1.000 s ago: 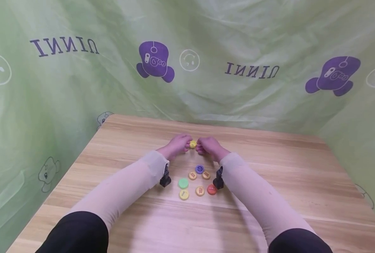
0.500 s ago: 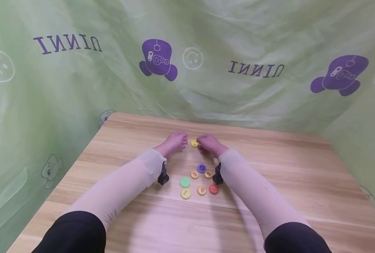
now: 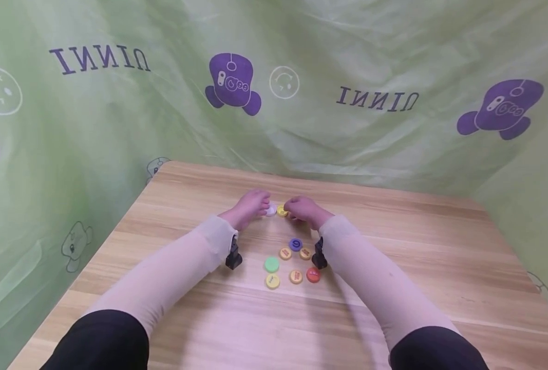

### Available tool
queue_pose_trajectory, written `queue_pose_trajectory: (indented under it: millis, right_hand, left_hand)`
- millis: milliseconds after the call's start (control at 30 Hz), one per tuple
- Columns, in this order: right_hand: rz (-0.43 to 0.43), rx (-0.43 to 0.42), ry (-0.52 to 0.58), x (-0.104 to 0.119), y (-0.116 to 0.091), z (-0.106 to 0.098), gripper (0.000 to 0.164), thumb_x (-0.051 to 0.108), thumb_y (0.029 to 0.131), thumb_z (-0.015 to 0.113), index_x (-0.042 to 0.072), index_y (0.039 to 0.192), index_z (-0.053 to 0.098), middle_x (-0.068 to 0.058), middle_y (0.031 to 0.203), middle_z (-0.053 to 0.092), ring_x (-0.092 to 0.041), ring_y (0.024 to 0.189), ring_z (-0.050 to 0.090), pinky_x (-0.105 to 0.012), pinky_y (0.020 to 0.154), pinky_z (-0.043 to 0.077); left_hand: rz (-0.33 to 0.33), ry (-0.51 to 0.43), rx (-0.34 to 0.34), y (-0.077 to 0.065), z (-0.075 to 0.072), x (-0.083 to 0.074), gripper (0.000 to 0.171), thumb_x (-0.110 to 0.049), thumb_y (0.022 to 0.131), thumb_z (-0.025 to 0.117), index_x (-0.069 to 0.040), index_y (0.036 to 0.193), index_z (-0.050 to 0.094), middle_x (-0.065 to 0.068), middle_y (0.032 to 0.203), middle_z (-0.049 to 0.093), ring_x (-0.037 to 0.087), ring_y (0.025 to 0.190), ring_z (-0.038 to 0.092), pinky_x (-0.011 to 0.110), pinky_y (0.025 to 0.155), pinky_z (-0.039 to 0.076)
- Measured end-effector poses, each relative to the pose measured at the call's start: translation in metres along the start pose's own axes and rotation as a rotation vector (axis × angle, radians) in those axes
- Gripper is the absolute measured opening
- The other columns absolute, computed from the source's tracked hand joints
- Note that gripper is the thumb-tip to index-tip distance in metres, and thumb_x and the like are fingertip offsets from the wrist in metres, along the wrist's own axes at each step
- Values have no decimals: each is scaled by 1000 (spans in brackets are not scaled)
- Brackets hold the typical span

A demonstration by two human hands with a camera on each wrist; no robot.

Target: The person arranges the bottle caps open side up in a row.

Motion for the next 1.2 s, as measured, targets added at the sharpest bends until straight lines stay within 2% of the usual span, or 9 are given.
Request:
queue_pose_trajectory:
  millis: [133, 267, 400, 533, 700, 767, 933, 1067, 1200]
  right_hand:
    - [9, 13, -1, -3, -2, 1, 47, 17, 101, 54, -9, 140, 53, -24, 133, 60, -35, 118, 59, -43, 105, 49]
    - [-3, 14, 8, -3, -5, 0, 47, 17, 104, 51, -10, 142, 51, -26, 138, 58, -38, 124, 57, -44, 109, 47]
    - [-20, -2, 4, -5, -8, -2, 43, 15, 105, 51, -11, 139, 53, -25, 129, 61, -34, 115, 61, -41, 101, 53]
    - [-35, 4, -31, -8, -15, -4, 36, 14, 104, 53, -11, 131, 59, -19, 110, 66, -26, 98, 62, -35, 88, 56]
    - [-43, 75, -65, -12, -29, -4, 30, 13, 102, 56, -10, 120, 63, -12, 95, 65, -21, 87, 59, -30, 79, 52]
    - [-47, 113, -79, -12, -35, -3, 28, 12, 101, 56, -9, 117, 64, -9, 90, 63, -19, 82, 57, -29, 75, 50]
    - [-32, 155, -119, -19, -49, -2, 21, 12, 100, 57, -6, 109, 65, -5, 83, 61, -17, 75, 54, -27, 69, 48]
    - [-10, 138, -153, -25, -56, -2, 21, 14, 100, 59, -4, 107, 68, -6, 82, 65, -17, 74, 57, -27, 69, 49]
    - [21, 125, -139, -32, -59, -1, 22, 12, 100, 60, -5, 108, 70, -7, 84, 69, -15, 73, 61, -25, 69, 53]
  left_hand:
    - [-1, -13, -5, 0, 2, 3, 51, -17, 111, 39, 12, 152, 33, 32, 149, 45, 40, 138, 46, 42, 114, 44]
    - [15, 3, -7, -1, 4, 4, 52, -16, 111, 40, 13, 152, 31, 32, 147, 46, 41, 136, 49, 42, 113, 45]
    - [34, 70, 30, -10, 11, 6, 49, -15, 110, 42, 12, 151, 35, 31, 145, 49, 40, 134, 51, 42, 111, 47]
    - [19, 119, 99, -16, 24, 14, 43, -11, 108, 46, 11, 145, 44, 28, 138, 55, 37, 127, 57, 40, 106, 52]
    - [-35, 172, 237, -28, 41, 29, 40, -9, 107, 47, 14, 141, 46, 27, 129, 59, 34, 114, 62, 38, 99, 56]
    - [-47, 189, 271, -33, 45, 32, 40, -8, 107, 47, 15, 140, 46, 27, 128, 60, 32, 111, 63, 37, 98, 56]
    - [-62, 217, 309, -39, 53, 36, 39, -7, 106, 48, 16, 138, 48, 25, 124, 62, 29, 108, 63, 35, 98, 56]
    - [-66, 228, 327, -41, 58, 38, 36, -7, 106, 47, 16, 134, 51, 24, 121, 63, 28, 107, 63, 35, 98, 56]
    - [-71, 227, 339, -42, 61, 38, 31, -7, 105, 50, 15, 125, 56, 21, 114, 66, 24, 100, 65, 33, 96, 57]
Point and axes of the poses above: each hand's wrist, its own y-axis towards the middle knuckle, its own z-axis out of the palm, x = y × z, the point moved 8 cm from there along y, towards the middle knuckle
